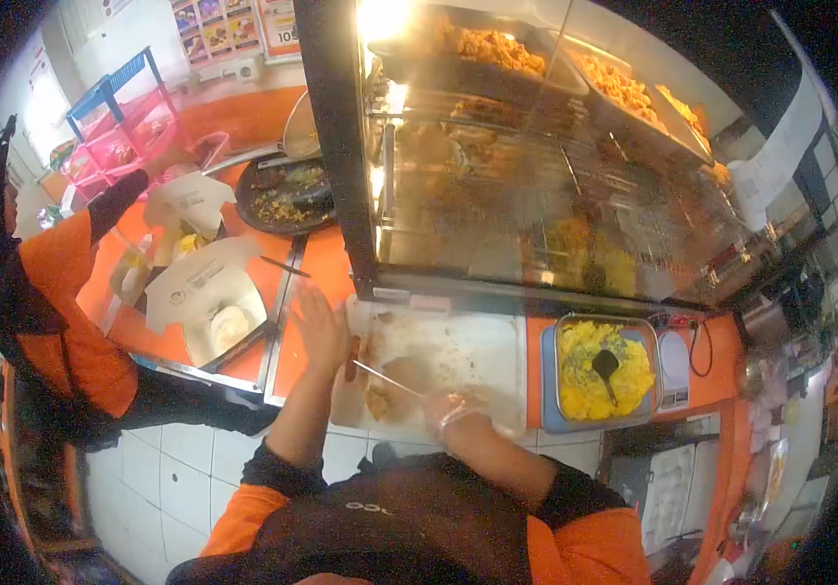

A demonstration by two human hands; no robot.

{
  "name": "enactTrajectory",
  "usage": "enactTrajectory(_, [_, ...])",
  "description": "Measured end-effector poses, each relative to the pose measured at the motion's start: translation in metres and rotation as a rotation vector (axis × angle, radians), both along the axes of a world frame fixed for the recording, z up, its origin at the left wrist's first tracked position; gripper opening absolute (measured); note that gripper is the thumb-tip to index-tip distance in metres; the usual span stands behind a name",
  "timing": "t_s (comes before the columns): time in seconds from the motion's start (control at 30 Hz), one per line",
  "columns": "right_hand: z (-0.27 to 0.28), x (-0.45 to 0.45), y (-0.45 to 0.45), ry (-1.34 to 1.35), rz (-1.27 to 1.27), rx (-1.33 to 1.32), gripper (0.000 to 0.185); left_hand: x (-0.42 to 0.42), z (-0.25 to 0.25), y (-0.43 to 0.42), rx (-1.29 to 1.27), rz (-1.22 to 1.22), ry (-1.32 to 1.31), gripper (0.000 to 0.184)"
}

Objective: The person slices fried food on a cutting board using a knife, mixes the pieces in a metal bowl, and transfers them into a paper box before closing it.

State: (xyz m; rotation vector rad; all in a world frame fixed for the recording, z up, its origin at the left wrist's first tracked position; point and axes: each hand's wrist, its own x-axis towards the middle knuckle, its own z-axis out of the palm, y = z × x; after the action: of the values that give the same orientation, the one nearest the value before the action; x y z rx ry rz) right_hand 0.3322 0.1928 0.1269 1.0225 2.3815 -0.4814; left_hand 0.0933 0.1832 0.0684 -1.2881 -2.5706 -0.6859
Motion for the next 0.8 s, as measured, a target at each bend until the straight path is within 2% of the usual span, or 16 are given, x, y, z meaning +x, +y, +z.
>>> enactTrajectory(0.1, [-0.008,-0.005,-0.008,0.063,-0.156,0.012,0.036,0.003,0.016,0.002,0.073,-0.002,-0.176,0.064])
enactTrajectory(0.17, [0.009,-0.014,-0.012,0.105,-0.317,-0.050,0.035,0.006,0.025,-0.004,0.113,-0.006,-0.139,0.064])
enactTrajectory(0.2, [0.005,-0.016,-0.013,0.054,-0.266,-0.071,0.035,0.006,0.029,-0.004,0.135,-0.008,-0.118,0.063])
enactTrajectory(0.27, [-0.014,-0.015,-0.019,-0.052,-0.172,-0.111,0.035,0.013,0.017,-0.011,-0.093,-0.041,-0.182,0.063])
enactTrajectory(0.3, [-0.026,-0.011,-0.023,0.001,-0.151,-0.092,0.036,0.017,0.011,-0.015,-0.205,-0.056,-0.219,0.063])
enactTrajectory(0.37, [-0.044,-0.012,-0.021,0.123,-0.105,-0.032,0.039,0.004,0.012,-0.005,0.009,-0.060,-0.176,0.063])
enactTrajectory(0.47, [0.055,-0.029,-0.026,-0.036,-0.348,-0.170,0.035,0.007,0.031,-0.022,0.132,-0.086,-0.173,0.064])
enactTrajectory(0.57, [0.040,-0.003,-0.029,0.100,-0.296,-0.122,0.036,0.017,0.065,-0.047,0.083,-0.124,-0.084,0.060])
enactTrajectory(0.6, [0.051,-0.004,-0.035,0.073,-0.285,-0.129,0.035,0.020,0.067,-0.054,0.048,-0.134,-0.037,0.058])
enactTrajectory(0.67, [0.083,-0.006,-0.049,0.026,-0.262,-0.137,0.033,0.015,0.049,-0.061,-0.036,-0.122,-0.025,0.061])
enactTrajectory(0.77, [-0.002,-0.001,-0.052,0.059,-0.264,-0.164,0.030,0.004,-0.004,-0.052,-0.090,-0.113,-0.032,0.062])
enactTrajectory(0.8, [0.001,-0.004,-0.053,0.057,-0.257,-0.147,0.029,0.003,-0.016,-0.054,-0.105,-0.115,-0.040,0.061])
